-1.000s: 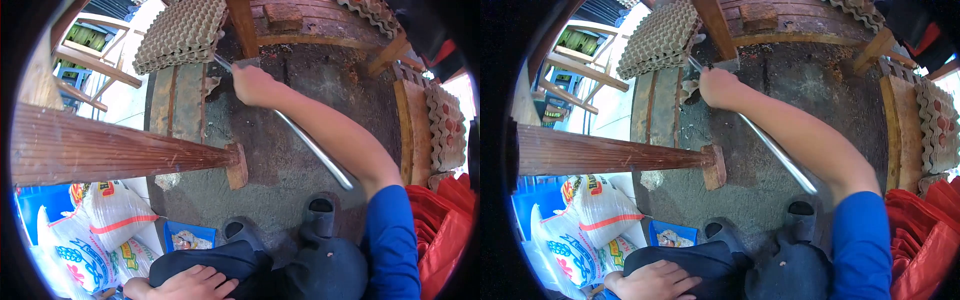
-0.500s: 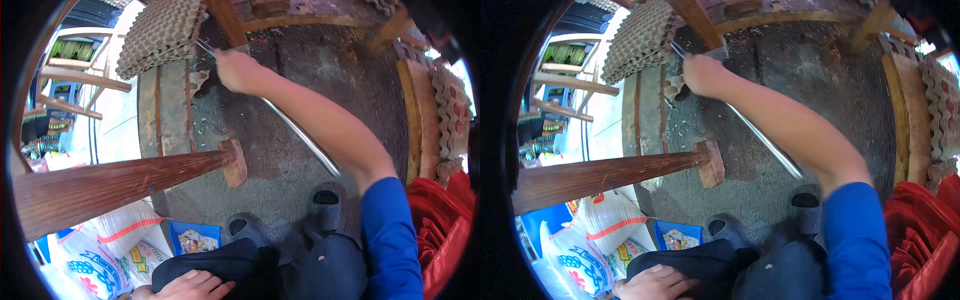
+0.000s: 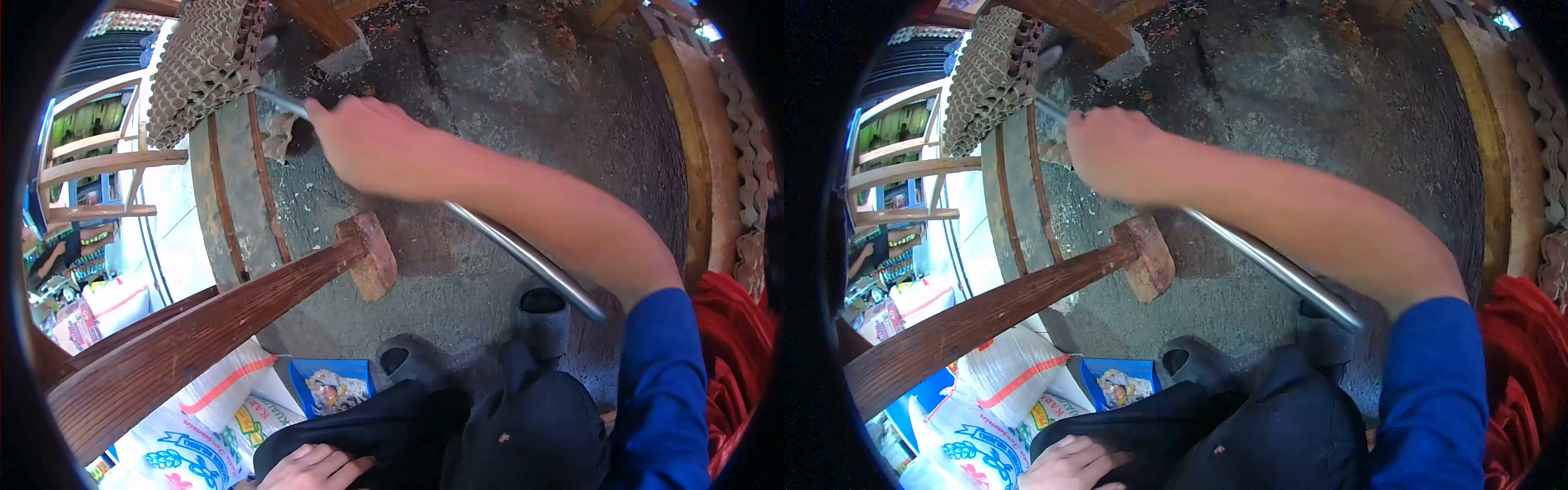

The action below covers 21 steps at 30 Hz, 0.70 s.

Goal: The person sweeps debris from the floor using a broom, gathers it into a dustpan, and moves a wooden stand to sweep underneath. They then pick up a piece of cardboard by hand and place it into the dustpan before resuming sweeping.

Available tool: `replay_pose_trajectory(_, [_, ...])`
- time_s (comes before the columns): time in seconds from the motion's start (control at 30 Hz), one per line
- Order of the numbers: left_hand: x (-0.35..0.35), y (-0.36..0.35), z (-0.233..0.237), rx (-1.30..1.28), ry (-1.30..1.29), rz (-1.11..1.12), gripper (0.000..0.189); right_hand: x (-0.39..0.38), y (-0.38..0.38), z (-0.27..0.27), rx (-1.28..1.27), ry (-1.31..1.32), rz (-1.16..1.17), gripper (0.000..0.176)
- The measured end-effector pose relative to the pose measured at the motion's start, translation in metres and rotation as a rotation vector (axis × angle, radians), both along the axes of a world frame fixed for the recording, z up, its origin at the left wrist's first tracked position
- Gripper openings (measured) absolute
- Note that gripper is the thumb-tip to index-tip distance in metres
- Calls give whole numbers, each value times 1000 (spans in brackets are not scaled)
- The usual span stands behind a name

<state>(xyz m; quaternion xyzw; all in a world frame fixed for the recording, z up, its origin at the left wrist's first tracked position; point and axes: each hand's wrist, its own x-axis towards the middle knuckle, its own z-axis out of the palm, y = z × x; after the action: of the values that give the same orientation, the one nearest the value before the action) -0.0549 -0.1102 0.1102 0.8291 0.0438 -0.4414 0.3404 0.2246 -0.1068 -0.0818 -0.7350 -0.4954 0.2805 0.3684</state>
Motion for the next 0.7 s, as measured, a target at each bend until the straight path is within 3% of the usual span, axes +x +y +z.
replay_pose_trajectory(0.1, [7,1,-2,49,26,61,35,26,79,-27,74,-199,-99,45])
replay_pose_trajectory(0.2, [7,5,-5,31,31,59,35,45,123,-34,10,-204,-3,39])
replay_pose_trajectory(0.27, [8,7,-6,16,24,66,36,40,130,-29,-231,-212,279,38])
replay_pose_trajectory(0.33, [8,10,-6,11,2,69,36,19,80,-23,-131,-62,161,42])
replay_pose_trajectory(0.43, [0,9,-4,-20,-123,-55,38,2,8,-11,-206,57,244,56])
replay_pose_trajectory(0.5, [-5,8,-1,-23,-134,-57,38,-5,-37,18,-161,-63,276,57])
replay_pose_trajectory(0.63, [-12,4,2,-30,-179,-87,38,4,-17,35,-235,-58,175,56])
replay_pose_trajectory(0.7, [-14,3,3,-15,-166,-75,37,20,32,-10,-84,-223,110,57])
